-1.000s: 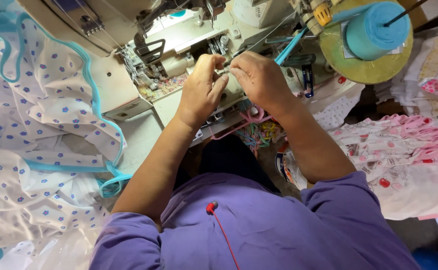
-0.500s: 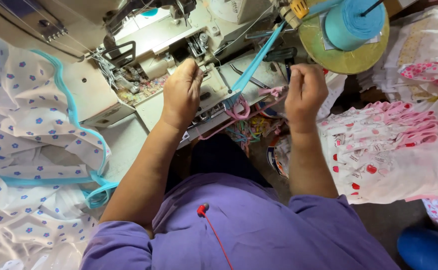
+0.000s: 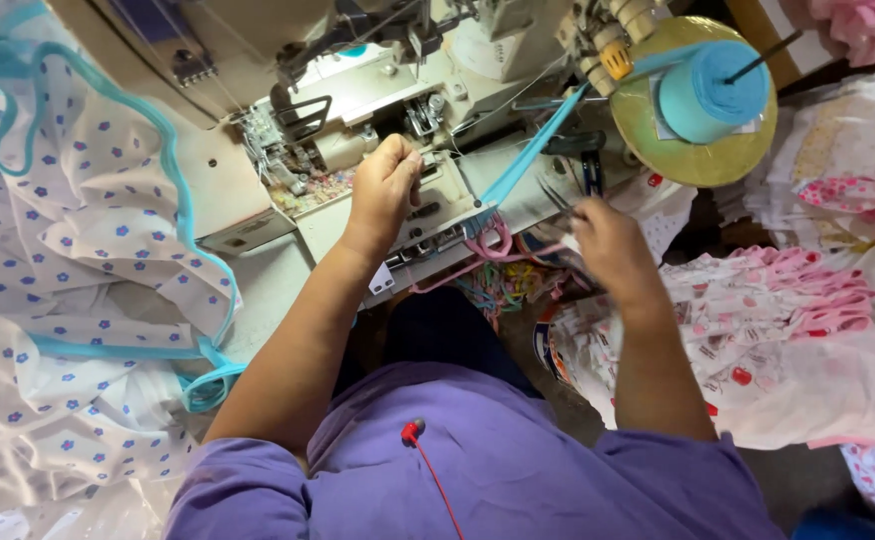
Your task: Threading and preparing an industrial sewing machine for operation by guiding threads through the machine's path
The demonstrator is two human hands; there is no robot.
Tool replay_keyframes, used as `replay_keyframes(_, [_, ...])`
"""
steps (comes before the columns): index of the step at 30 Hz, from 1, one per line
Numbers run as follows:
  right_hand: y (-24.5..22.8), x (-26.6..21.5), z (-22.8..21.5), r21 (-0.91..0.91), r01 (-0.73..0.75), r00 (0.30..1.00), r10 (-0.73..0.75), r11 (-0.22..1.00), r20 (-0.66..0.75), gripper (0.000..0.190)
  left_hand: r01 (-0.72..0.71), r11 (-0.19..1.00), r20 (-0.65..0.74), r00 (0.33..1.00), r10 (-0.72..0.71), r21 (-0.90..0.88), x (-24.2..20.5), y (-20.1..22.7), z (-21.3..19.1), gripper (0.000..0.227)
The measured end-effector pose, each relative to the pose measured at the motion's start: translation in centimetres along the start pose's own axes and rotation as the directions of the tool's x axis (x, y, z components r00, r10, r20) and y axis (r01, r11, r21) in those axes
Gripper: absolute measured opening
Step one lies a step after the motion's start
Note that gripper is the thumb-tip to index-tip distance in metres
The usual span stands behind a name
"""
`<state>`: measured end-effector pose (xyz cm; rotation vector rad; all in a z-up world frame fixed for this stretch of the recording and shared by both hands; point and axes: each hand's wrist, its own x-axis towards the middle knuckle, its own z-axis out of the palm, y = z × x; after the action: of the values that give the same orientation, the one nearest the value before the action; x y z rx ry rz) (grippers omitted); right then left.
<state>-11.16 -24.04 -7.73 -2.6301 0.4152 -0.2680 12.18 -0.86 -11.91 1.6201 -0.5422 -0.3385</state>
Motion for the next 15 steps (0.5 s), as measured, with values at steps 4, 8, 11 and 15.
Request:
replay_keyframes(4, [-0.8,-1.6,-4.5,0.108,-0.080,0.993,0.070,0.991,0.092,0.033,0.076,0.972,0.022,0.997,-0.073,-0.221,0.6,-1.2,0.9,0.017])
replay_keyframes(8, [-5.4,0.6,-6.2,0.145,0.092,0.985,-0.112,0.985,0.132,0.035,0.105,0.954,0.052,0.994,-0.094,-0.281,0.8,-2.0,1.3,0.016])
replay_keyframes(11, [-8.0,3.3,-4.9,0.132,0.249,0.952,-0.267,0.959,0.149,0.033,0.079,0.951,0.068,0.996,-0.062,-0.298,0.6,-2.0,1.3,0.016])
replay_keyframes(15, [-8.0,7.5,-1.5,-0.195,0.490,0.872,-0.481,0.850,0.093,0.028,0.087,0.946,0.071,0.995,-0.068,-0.311,0.6,-2.3,1.2,0.016])
